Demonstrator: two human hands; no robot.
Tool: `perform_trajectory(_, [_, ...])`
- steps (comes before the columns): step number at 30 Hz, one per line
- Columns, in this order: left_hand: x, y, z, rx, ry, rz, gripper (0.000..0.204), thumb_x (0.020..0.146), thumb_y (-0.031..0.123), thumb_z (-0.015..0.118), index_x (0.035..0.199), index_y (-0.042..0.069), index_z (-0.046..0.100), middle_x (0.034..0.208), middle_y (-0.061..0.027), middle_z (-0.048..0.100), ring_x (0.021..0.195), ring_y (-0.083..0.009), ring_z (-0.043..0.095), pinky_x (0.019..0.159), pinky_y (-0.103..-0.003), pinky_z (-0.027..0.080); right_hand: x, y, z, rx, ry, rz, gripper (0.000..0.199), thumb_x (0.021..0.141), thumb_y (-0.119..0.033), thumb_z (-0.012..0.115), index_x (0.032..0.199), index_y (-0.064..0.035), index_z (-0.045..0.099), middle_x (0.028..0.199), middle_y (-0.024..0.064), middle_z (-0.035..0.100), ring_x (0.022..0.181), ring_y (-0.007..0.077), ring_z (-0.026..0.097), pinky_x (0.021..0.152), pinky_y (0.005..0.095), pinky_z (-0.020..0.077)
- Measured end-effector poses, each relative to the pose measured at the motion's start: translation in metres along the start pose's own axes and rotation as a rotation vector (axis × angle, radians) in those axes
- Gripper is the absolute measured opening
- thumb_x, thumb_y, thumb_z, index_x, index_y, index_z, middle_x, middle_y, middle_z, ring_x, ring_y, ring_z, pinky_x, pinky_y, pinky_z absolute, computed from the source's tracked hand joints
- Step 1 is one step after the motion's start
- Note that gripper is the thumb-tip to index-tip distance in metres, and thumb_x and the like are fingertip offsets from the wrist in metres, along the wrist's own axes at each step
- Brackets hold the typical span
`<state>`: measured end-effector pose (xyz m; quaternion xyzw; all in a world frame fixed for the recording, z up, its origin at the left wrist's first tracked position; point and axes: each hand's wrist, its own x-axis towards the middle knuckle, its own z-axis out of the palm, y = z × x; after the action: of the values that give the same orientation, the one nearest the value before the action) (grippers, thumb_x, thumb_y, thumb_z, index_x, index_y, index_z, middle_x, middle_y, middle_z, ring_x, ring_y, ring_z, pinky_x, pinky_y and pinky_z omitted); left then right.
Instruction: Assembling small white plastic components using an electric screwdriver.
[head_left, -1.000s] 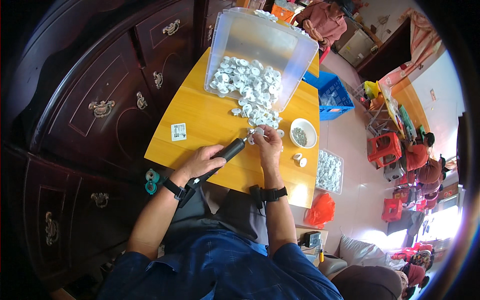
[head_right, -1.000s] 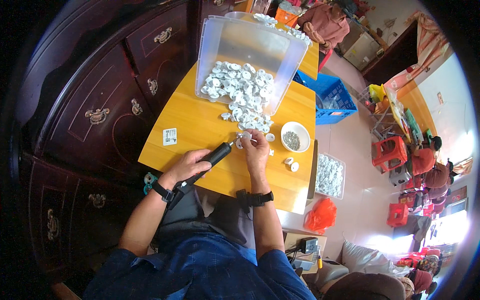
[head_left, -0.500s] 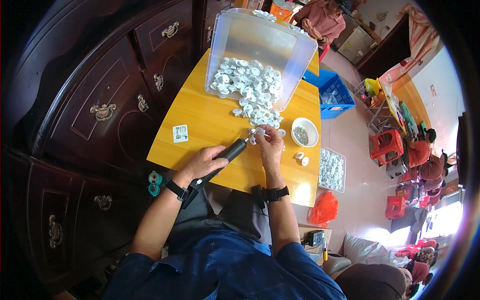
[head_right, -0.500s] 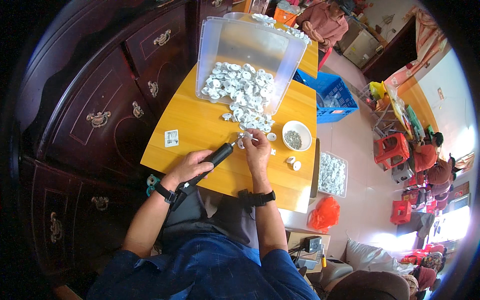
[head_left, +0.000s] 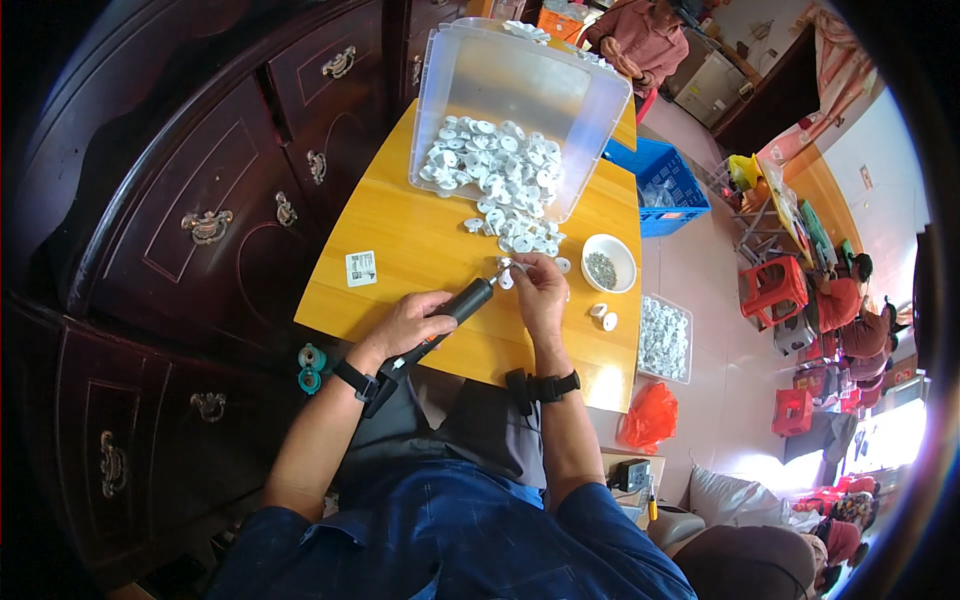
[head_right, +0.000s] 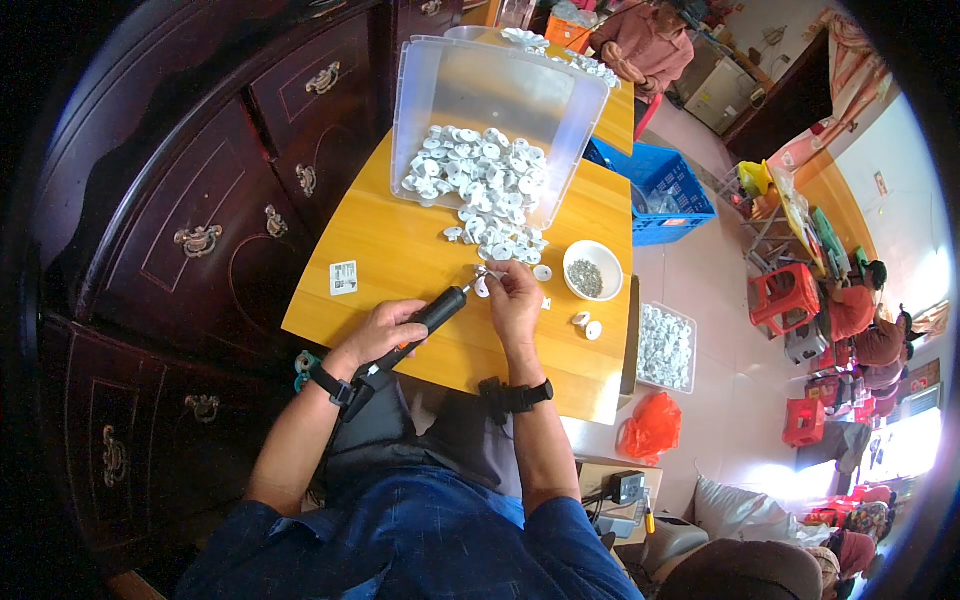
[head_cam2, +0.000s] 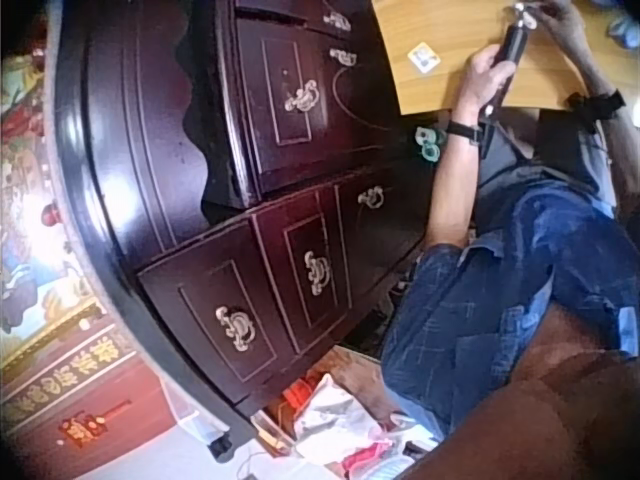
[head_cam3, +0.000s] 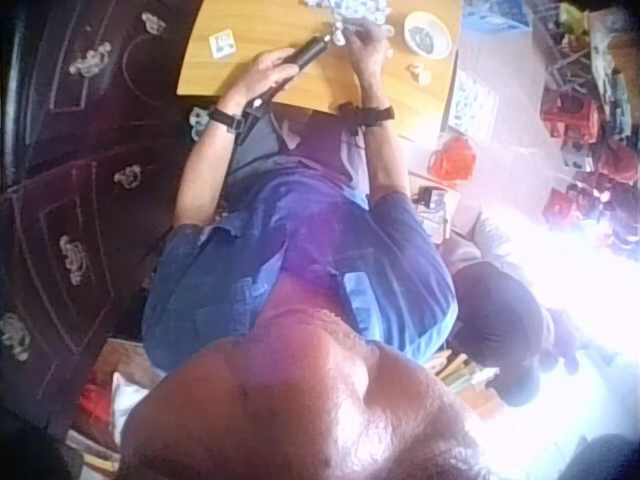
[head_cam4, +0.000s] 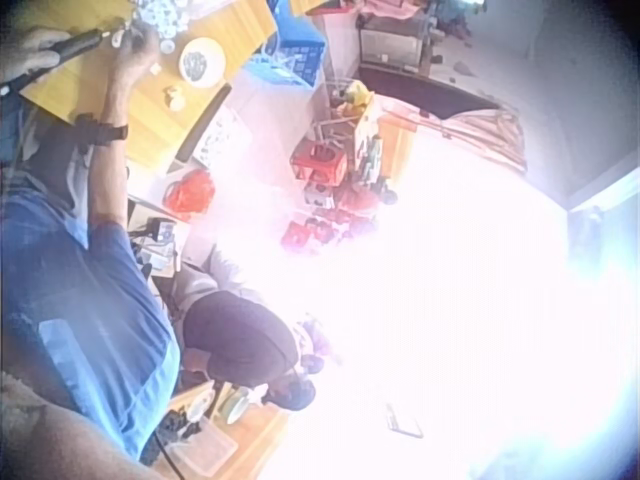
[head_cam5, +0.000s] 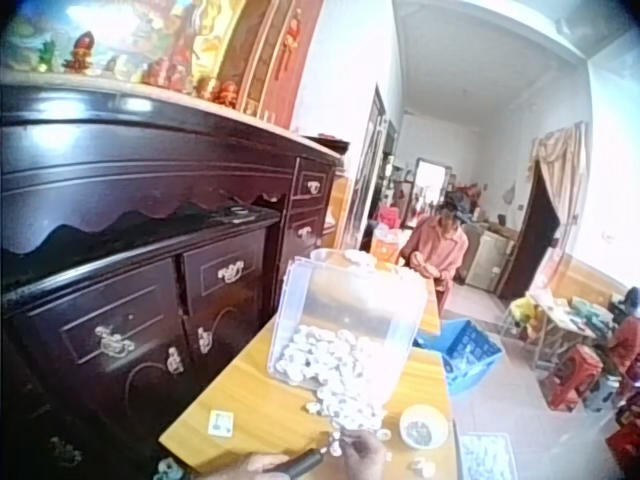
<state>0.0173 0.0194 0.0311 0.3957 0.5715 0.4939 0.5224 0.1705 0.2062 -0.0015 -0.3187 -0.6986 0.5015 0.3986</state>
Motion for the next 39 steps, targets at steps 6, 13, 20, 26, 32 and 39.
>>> perform_trajectory(6, [0.000, 0.002, 0.001, 0.006, -0.002, -0.018, 0.034, 0.089, 0.022, 0.061, 0.116, 0.001, 0.061, 0.081, -0.0001, 0.059, 0.067, -0.0075, 0.057, 0.063, -0.022, 0.050, -0.002, -0.005, 0.006, 0.108, 0.016, 0.069, 0.017, 0.088, 0.003, 0.065, 0.105, -0.0014, 0.065, 0.090, 0.0020, 0.068, 0.075, 0.0067, 0.062, 0.068, 0.0205, 0.0501])
perform_trajectory(13, [0.003, -0.005, -0.002, 0.005, -0.014, 0.000, 0.031, 0.089, 0.023, 0.061, 0.111, 0.001, 0.061, 0.082, -0.0005, 0.058, 0.067, -0.0075, 0.058, 0.062, -0.022, 0.050, -0.006, -0.003, -0.015, 0.101, 0.090, 0.078, 0.021, 0.088, -0.003, 0.066, 0.109, -0.0013, 0.067, 0.092, 0.0036, 0.069, 0.075, 0.0085, 0.063, 0.067, 0.0229, 0.0509])
perform_trajectory(20, [0.001, -0.009, -0.004, 0.015, -0.006, 0.021, 0.028, 0.089, 0.022, 0.061, 0.109, 0.001, 0.061, 0.081, -0.0004, 0.058, 0.066, -0.0075, 0.058, 0.062, -0.023, 0.050, -0.028, -0.015, -0.047, -0.491, 0.068, -0.024, 0.027, 0.085, -0.005, 0.067, 0.112, -0.0067, 0.067, 0.099, 0.0145, 0.070, 0.070, 0.0196, 0.069, 0.062, 0.0305, 0.0533])
perform_trajectory(26, [0.004, -0.022, 0.004, 0.069, 0.158, 0.151, 0.033, 0.084, 0.023, 0.067, 0.107, 0.000, 0.061, 0.078, -0.0049, 0.063, 0.066, -0.0125, 0.062, 0.063, -0.029, 0.050, -0.047, -0.024, -0.048, -0.507, 0.200, -0.196, 0.030, 0.084, 0.000, 0.064, 0.113, -0.0052, 0.063, 0.109, 0.0147, 0.063, 0.069, 0.0203, 0.067, 0.060, 0.0307, 0.0529])
perform_trajectory(32, [0.000, -0.036, 0.003, 0.181, 0.370, 0.265, 0.050, 0.083, 0.025, 0.070, 0.124, 0.002, 0.054, 0.088, -0.0125, 0.067, 0.080, -0.0265, 0.067, 0.073, -0.037, 0.052, -0.063, -0.006, -0.049, -0.325, 0.249, -0.148, 0.028, 0.083, 0.003, 0.065, 0.110, -0.0024, 0.062, 0.103, 0.0097, 0.061, 0.068, 0.0139, 0.060, 0.061, 0.0262, 0.0508])
perform_trajectory(39, [-0.014, -0.002, -0.042, 0.657, 0.740, 0.074, 0.048, 0.080, 0.026, 0.069, 0.121, 0.008, 0.054, 0.090, -0.0197, 0.068, 0.087, -0.0386, 0.066, 0.076, -0.047, 0.051, -0.063, -0.002, -0.053, -0.273, 0.266, -0.066, 0.018, 0.083, 0.002, 0.065, 0.101, -0.0021, 0.065, 0.094, 0.0072, 0.063, 0.064, 0.0125, 0.057, 0.060, 0.0271, 0.0486])
